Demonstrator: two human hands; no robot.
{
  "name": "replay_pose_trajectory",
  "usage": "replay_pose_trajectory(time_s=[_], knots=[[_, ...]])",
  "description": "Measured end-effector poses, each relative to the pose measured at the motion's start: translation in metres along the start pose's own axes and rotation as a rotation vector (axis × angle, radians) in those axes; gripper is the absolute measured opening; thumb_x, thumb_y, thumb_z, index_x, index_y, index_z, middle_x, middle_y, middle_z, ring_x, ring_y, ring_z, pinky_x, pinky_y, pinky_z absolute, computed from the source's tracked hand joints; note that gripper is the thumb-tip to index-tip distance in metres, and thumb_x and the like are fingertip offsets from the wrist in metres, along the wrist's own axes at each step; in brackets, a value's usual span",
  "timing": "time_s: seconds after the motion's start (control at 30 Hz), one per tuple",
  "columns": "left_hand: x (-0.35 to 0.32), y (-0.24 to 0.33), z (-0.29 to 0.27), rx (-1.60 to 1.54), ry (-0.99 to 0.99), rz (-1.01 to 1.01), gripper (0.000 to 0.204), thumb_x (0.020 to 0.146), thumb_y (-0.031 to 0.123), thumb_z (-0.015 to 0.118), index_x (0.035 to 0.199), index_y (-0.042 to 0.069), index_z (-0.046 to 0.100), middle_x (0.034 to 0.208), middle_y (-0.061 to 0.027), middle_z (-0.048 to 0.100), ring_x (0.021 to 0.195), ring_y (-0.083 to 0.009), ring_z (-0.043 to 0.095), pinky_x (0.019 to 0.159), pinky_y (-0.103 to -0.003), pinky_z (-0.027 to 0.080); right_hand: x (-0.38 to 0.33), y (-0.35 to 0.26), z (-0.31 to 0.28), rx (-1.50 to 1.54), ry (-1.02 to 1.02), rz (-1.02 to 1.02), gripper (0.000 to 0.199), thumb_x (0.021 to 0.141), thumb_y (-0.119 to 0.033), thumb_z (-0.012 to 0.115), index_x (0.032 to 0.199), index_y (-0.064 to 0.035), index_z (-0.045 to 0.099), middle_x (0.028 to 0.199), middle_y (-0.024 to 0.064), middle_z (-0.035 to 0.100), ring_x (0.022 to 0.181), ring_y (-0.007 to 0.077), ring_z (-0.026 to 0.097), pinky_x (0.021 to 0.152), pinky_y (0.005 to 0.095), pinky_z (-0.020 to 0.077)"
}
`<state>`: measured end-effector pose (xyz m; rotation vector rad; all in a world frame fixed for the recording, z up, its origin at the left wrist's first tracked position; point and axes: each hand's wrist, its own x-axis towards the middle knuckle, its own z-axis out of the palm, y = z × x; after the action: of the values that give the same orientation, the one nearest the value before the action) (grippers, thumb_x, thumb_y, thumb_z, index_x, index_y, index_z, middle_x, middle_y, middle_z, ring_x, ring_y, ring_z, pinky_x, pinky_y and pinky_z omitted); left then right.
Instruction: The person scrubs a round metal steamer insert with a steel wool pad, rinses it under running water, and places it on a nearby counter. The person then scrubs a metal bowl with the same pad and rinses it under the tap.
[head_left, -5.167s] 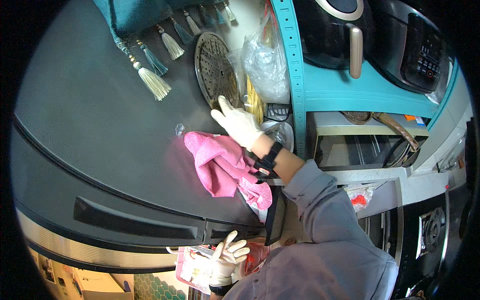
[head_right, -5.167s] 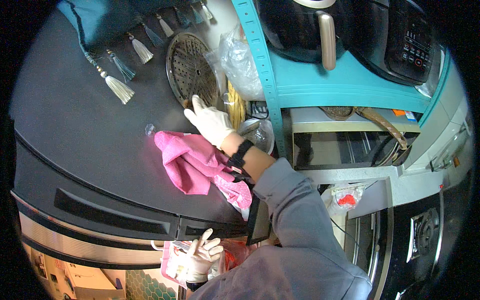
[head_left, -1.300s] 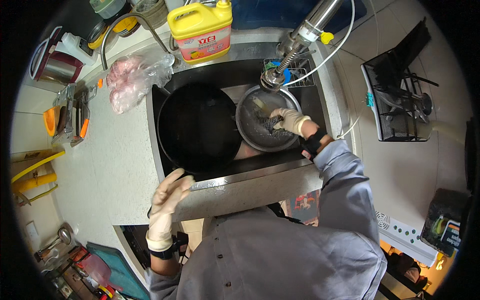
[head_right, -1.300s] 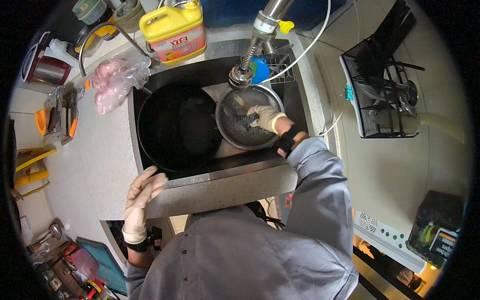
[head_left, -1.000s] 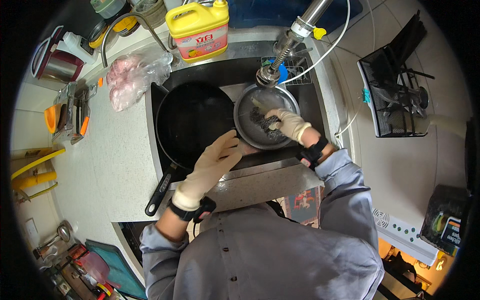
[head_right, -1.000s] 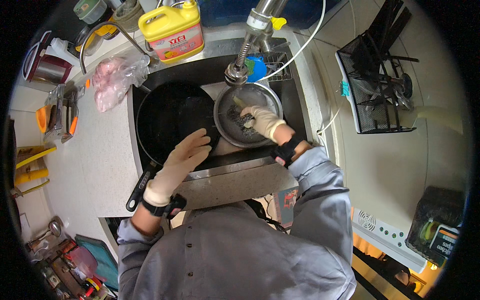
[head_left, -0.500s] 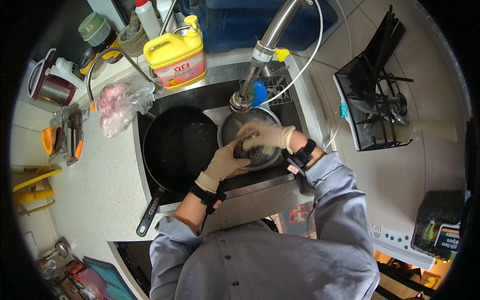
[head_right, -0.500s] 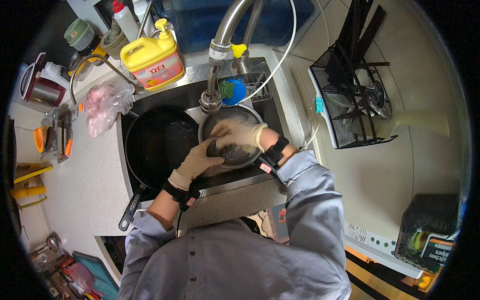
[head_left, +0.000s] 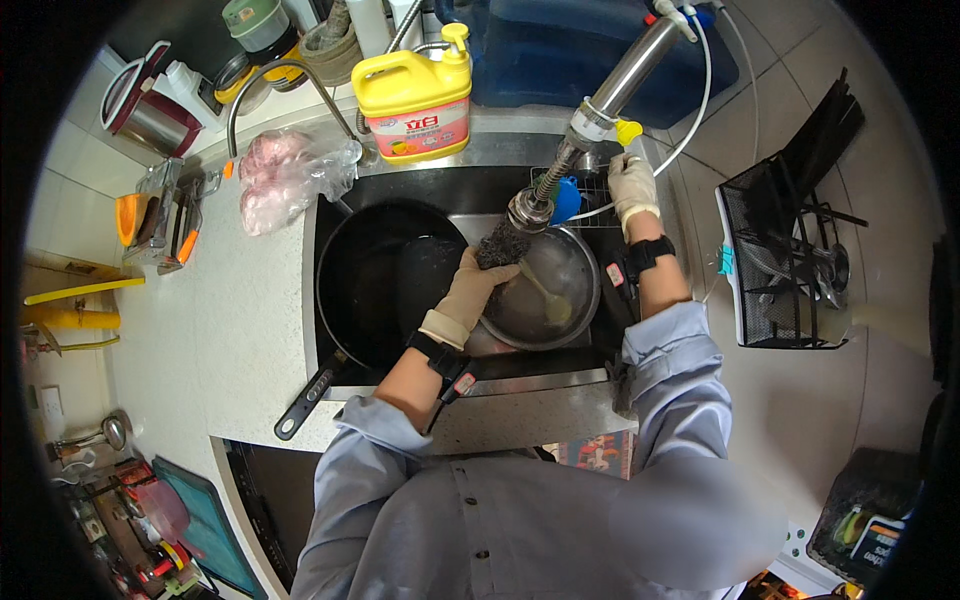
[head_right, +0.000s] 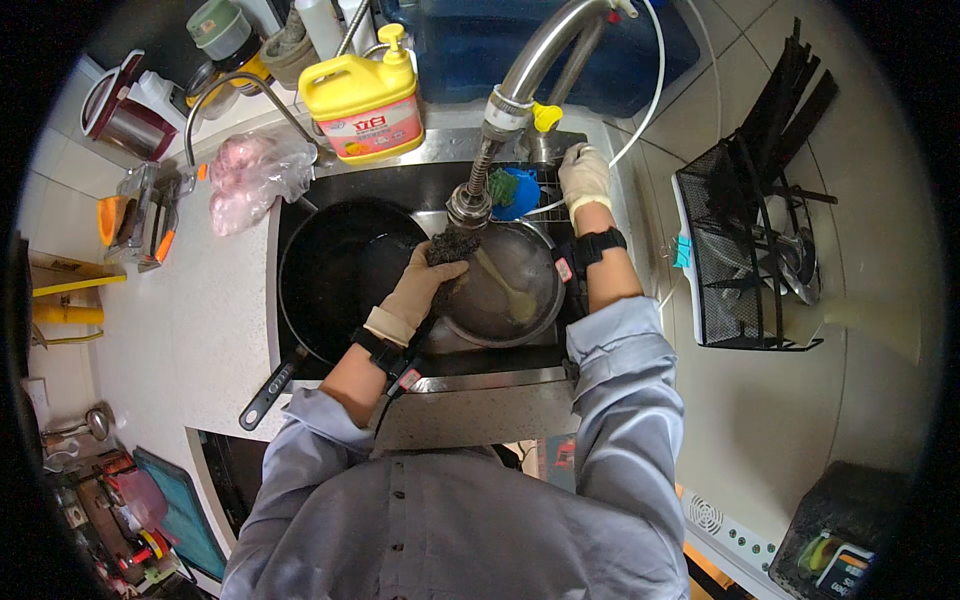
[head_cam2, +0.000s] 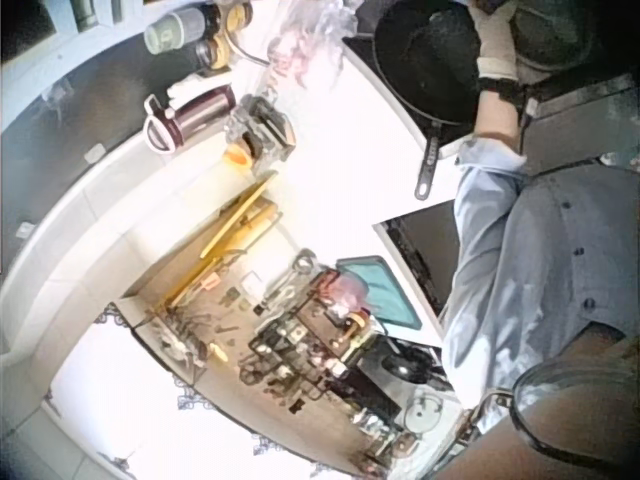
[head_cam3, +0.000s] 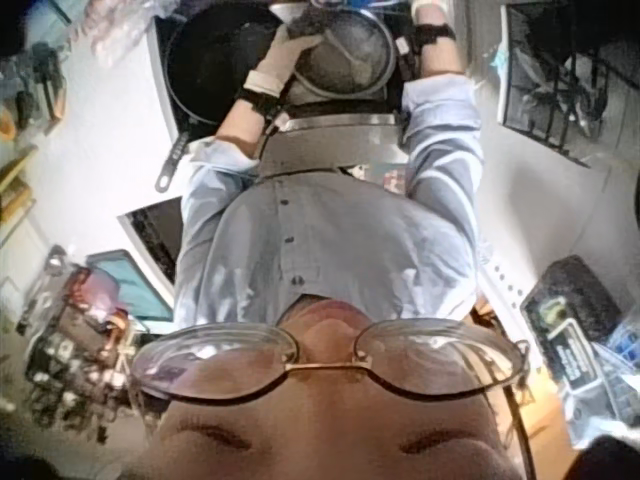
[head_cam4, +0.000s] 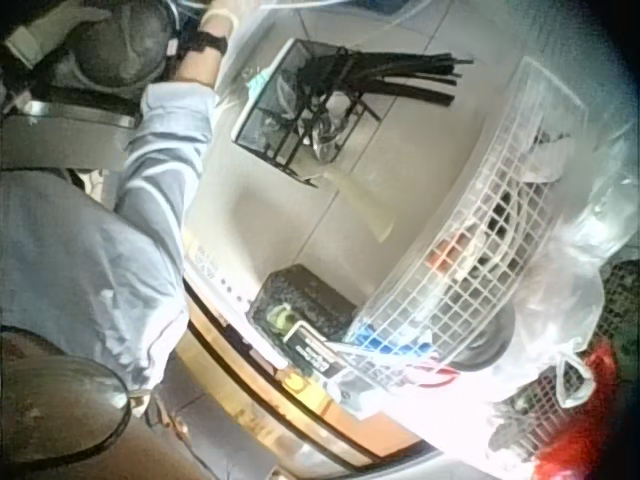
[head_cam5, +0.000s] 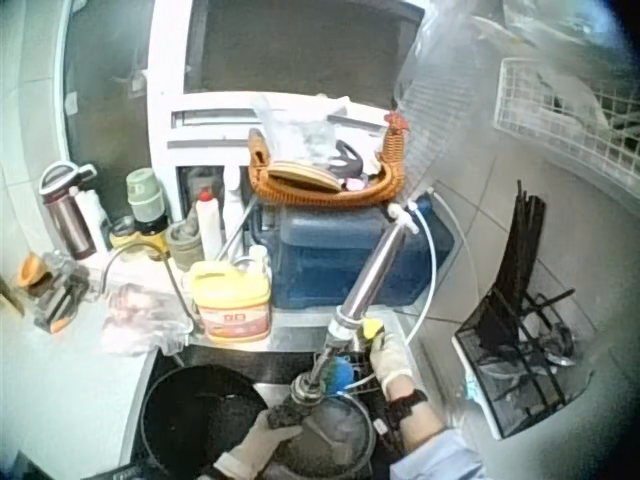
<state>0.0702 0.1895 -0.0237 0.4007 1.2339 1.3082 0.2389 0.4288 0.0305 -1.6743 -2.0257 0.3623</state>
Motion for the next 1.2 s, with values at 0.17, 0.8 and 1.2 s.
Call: replay_pose_trajectory(time_s=[0.17,0.8,1.2], knots=[[0.005,-0.008,0.004,0.011,-0.006,0.076,0.069,0.079,0.003,0.072,0.137,-0.003,0.034,0.115,-0.0108,0.058,0.097,-0.0177,0.060,0.086,-0.028,0.050,-0.009,-0.003,-0.002,0.007,0.026,-0.049,0.035,0.090,-0.028,0.056,0.107,0.0010,0.065,0.103,0.0253,0.065,0.098,0.0386,0.063,0.087,0.0423,0.0488],[-0.007,0.000,-0.013,0.125,0.064,0.162,0.069,0.078,-0.005,0.067,0.141,0.004,0.039,0.140,-0.0152,0.044,0.125,-0.0237,0.047,0.103,-0.033,0.041,-0.142,-0.050,0.022,0.904,-0.479,0.031,0.049,0.079,-0.009,0.074,0.124,-0.0044,0.055,0.105,0.0100,0.066,0.091,0.0166,0.061,0.081,0.0299,0.0489],[-0.002,-0.012,-0.015,-0.027,-0.023,0.371,0.068,0.071,-0.016,0.060,0.134,0.004,0.047,0.133,-0.0144,0.051,0.119,-0.0249,0.053,0.100,-0.032,0.045,-0.153,-0.030,0.038,1.020,-0.724,0.228,0.057,0.080,-0.019,0.075,0.130,-0.0068,0.049,0.108,0.0069,0.061,0.098,0.0158,0.059,0.079,0.0306,0.0506]])
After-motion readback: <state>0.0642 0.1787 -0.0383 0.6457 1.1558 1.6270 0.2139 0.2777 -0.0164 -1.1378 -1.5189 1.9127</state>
